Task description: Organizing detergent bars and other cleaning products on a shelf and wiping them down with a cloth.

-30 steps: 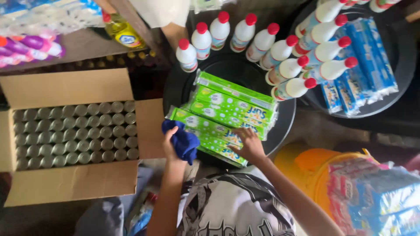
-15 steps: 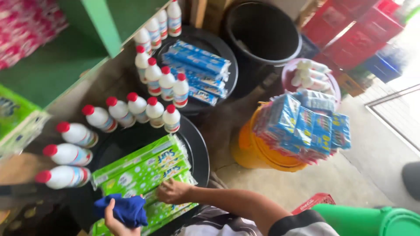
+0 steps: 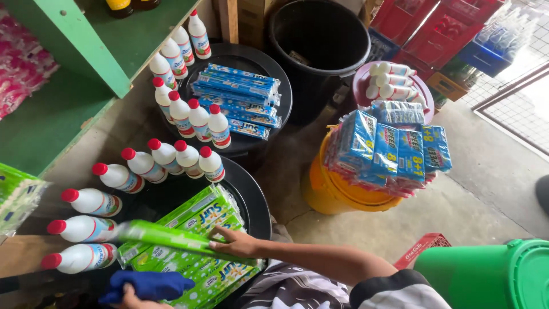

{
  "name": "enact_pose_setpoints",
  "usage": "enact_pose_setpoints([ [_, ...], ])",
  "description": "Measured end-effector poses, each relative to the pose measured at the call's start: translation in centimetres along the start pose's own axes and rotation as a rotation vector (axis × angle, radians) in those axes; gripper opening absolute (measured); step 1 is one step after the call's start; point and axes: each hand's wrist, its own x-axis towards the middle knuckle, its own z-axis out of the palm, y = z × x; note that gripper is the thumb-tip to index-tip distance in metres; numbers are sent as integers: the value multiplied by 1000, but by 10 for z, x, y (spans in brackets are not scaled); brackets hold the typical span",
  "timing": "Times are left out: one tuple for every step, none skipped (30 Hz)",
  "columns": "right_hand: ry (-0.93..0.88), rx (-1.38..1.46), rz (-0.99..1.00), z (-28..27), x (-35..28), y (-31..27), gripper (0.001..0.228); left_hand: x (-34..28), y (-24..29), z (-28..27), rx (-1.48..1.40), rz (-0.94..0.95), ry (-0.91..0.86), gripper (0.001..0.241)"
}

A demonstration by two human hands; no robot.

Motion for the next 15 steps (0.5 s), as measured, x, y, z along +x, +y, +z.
enact_pose_setpoints([
  [-105, 318, 136, -13, -16, -21, 34, 0, 0, 0, 50, 110, 11, 87],
  [-97, 320, 137, -15, -20, -19, 34, -17, 21, 19, 49, 109, 3, 87],
  [-220, 683, 165, -17, -24, -17, 34, -34, 42, 39, 163, 285, -156, 71],
  [-345, 1043, 187, -20, -27, -15, 36, -51, 63, 59, 275, 465, -313, 56],
  [-338, 1043, 183, -12, -30, 4, 36, -79, 74, 74, 270, 467, -319, 56],
  [-427, 1192, 194, -6, -28, 21, 32, -103, 87, 90, 388, 508, -394, 54],
  [-518, 1340, 205, 0, -25, 37, 29, -127, 101, 106, 505, 550, -468, 52],
  [-520, 1322, 186, -3, -25, 39, 29, -127, 100, 113, 490, 569, -461, 52],
  [-579, 1367, 212, -7, -24, 42, 28, -126, 99, 120, 552, 636, -444, 47],
  [-635, 1414, 243, -10, -28, 47, 27, -129, 97, 126, 615, 696, -428, 42],
  [-633, 1398, 230, -27, -28, 30, 27, -114, 101, 139, 600, 709, -422, 42],
  [-700, 1484, 228, -38, -37, 15, 30, -104, 104, 146, 595, 743, -378, 39],
  [-768, 1569, 225, -48, -45, 1, 35, -93, 106, 153, 589, 775, -333, 36],
  [-767, 1575, 230, -57, -48, -7, 35, -67, 104, 160, 594, 770, -335, 36],
  [-791, 1582, 185, -66, -50, -14, 43, -41, 101, 166, 605, 808, -287, 40],
])
